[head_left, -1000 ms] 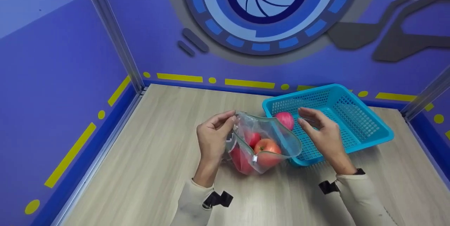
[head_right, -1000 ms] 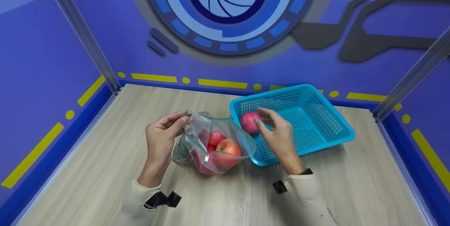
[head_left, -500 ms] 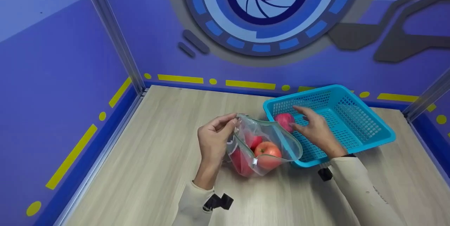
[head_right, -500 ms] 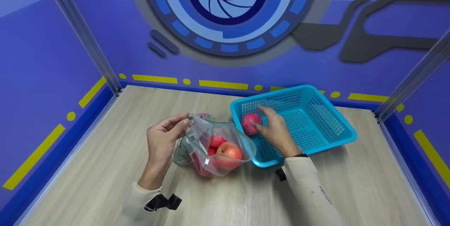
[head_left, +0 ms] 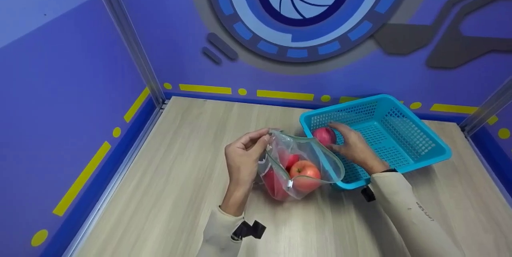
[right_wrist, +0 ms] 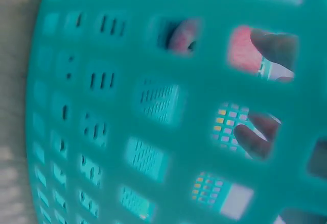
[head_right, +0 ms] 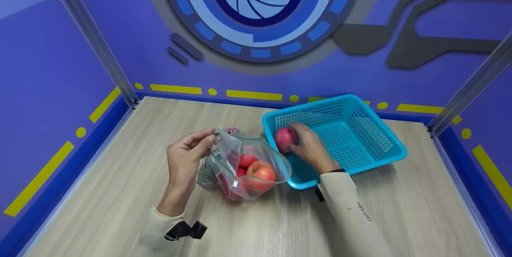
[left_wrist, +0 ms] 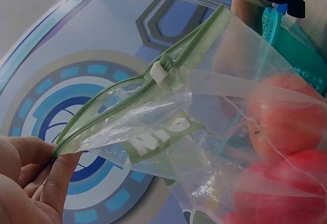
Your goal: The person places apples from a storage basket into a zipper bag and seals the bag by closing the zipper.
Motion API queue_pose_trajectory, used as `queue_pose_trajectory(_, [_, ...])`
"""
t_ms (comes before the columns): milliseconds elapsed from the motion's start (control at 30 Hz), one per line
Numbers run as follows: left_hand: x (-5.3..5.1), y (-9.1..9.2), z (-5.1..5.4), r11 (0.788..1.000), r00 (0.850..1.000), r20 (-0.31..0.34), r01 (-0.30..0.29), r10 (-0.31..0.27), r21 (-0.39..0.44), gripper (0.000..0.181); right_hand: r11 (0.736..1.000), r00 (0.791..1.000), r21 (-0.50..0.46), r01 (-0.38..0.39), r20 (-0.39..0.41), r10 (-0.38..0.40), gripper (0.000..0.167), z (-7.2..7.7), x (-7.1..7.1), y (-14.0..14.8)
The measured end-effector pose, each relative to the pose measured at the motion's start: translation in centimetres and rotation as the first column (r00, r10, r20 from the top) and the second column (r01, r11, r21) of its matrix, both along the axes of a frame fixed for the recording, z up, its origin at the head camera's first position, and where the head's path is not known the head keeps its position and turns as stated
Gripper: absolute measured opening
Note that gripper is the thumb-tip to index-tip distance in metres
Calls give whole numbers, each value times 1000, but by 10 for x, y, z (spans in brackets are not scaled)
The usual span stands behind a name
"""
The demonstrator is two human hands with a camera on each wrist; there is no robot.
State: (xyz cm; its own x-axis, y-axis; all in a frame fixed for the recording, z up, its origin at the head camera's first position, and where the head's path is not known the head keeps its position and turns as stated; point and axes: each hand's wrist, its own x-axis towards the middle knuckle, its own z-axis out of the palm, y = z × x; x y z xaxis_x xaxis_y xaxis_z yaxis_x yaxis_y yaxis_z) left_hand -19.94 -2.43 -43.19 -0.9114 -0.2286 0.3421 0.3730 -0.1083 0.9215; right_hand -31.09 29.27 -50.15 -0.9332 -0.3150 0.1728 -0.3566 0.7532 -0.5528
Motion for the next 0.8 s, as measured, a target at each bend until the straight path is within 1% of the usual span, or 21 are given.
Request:
queue_pose_trajectory(167, [1,1,-1,1000,1000,-3,6,-6,5,16,997,998,44,-57,5,57,68,-4,1,0])
queue_pose_trajectory(267, [1,1,-2,1000,1000,-3,7,-7,9,16,997,998,50,-58,-19,59,64,-5,2,1])
queue_pose_trajectory(367, [1,1,-1,1000,1000,6,1,-1,1,16,997,997,64,-31,-68,36,61,-6,3,2])
queue_pose_trajectory(467, [1,1,0,1000,1000,21,-3,3,-7,15,997,996,81,-3,-89,10,63,-7,4,2])
queue_pose_trajectory(633, [2,2,1,1000,1000,30,0,0,-3,15,995,998,93,36,-61,-30,62,-6,4,0])
queue_pose_trajectory(733, [2,2,1,1000,1000,29,0,0,1,15,995,997,83,60,-43,-57,58,-6,3,0])
queue_pose_trajectory(800, [1,2,0,1000,1000,25,-1,1,-2,15,995,997,64,73,-25,-72,58,-7,4,0])
